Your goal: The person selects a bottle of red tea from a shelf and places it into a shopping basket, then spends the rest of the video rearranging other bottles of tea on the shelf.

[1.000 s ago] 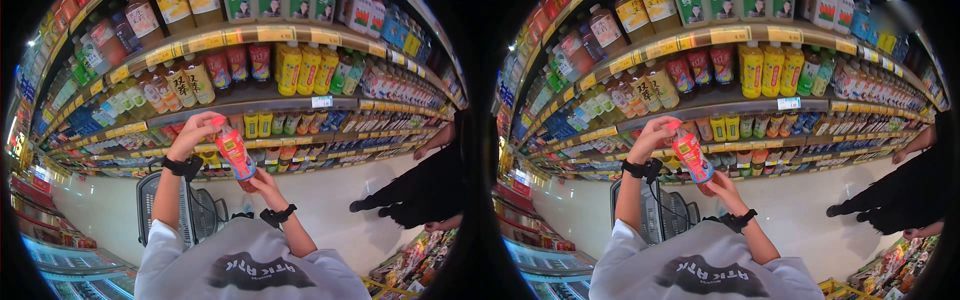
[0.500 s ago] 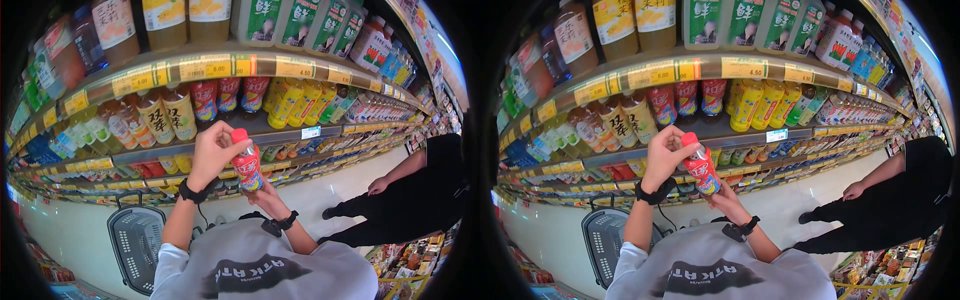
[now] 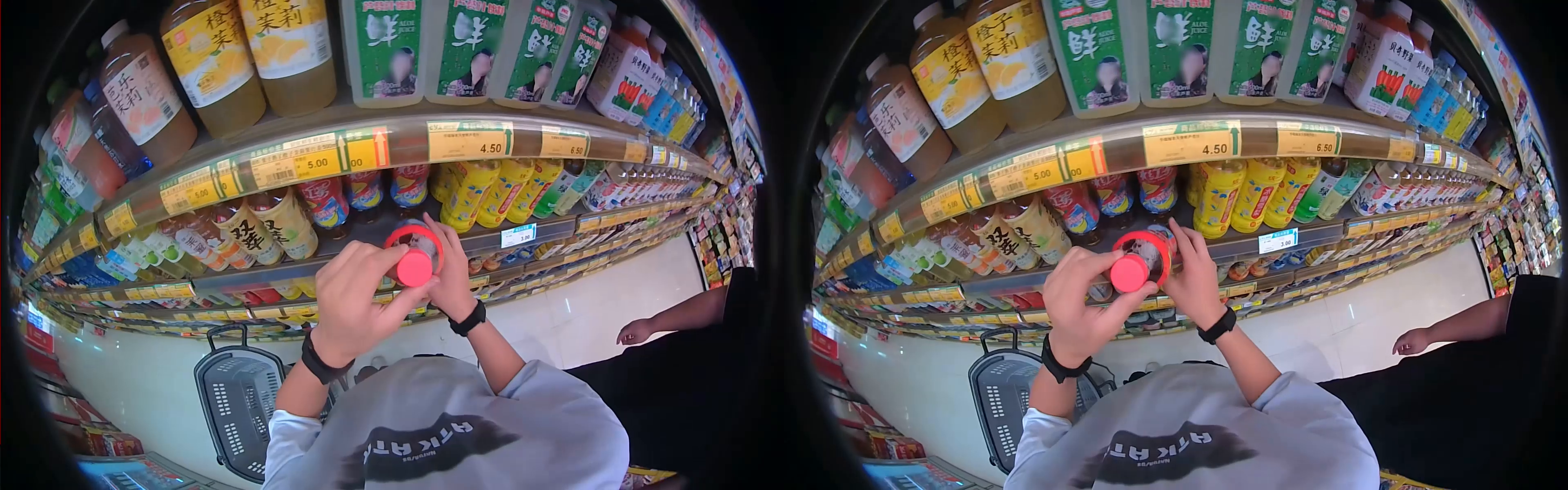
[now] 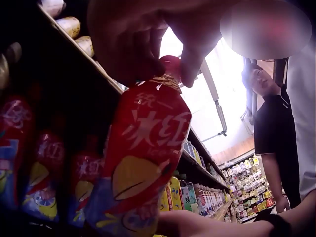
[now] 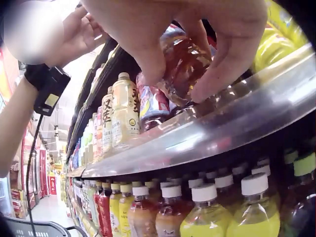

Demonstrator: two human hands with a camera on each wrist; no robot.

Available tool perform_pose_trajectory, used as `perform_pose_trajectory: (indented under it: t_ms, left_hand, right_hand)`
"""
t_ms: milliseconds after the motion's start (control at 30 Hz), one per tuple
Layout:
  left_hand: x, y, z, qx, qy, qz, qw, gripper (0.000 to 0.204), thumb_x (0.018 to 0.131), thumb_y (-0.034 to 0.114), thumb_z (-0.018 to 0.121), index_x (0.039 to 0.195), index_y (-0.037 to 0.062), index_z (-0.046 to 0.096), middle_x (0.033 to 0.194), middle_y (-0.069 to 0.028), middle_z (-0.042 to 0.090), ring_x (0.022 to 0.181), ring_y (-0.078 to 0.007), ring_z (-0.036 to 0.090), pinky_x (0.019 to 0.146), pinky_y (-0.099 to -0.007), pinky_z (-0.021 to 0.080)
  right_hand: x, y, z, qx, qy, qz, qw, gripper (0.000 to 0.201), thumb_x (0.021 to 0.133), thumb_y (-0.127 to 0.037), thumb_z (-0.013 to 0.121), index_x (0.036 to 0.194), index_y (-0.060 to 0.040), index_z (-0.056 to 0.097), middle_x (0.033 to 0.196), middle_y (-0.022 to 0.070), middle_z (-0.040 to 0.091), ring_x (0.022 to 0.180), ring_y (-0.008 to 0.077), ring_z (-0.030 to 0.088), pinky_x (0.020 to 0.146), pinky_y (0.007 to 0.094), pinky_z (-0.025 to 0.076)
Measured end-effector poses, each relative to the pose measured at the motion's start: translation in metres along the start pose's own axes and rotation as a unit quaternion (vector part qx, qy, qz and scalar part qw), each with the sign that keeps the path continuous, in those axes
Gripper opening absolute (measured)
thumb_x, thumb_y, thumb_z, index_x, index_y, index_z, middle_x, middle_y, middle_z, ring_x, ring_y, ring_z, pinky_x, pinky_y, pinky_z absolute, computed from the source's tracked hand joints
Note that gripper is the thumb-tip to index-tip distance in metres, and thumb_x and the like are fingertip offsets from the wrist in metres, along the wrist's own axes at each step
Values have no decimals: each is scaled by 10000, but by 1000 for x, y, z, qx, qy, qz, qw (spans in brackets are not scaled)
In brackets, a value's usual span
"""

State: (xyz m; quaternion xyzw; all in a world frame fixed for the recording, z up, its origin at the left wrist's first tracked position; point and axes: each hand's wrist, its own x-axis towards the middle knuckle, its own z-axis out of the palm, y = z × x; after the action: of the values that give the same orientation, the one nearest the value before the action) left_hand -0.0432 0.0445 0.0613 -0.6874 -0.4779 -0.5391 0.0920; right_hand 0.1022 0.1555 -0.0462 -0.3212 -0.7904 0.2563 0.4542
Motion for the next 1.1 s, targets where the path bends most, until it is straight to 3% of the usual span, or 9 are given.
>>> perform_pose_trajectory:
  t_ms: [267,833,1100]
  left_hand:
    - [10,-6,17,14,29,-31,999,469,649,125,938,1011,10,662,845,-121,672,718,-261,618,649,-338,486]
    - [20,-9,24,3,11,-39,999,469,650,129,938,1005,8,656,841,-120,663,724,-250,614,656,-332,483]
    - [21,-9,25,-1,9,-44,999,482,644,140,945,1006,10,653,841,-120,658,733,-255,622,664,-334,487]
  right_hand:
    - [12,19,9,6,-28,11,1000,838,773,-75,778,1511,-56,380,1347,175,511,949,339,688,800,387,581]
    - [10,27,10,6,-48,21,999,830,777,-108,775,1505,-40,383,1321,173,512,875,282,699,739,369,581]
    - [10,23,9,34,-36,36,998,804,774,-107,769,1483,-28,399,1194,174,582,839,286,695,731,368,573]
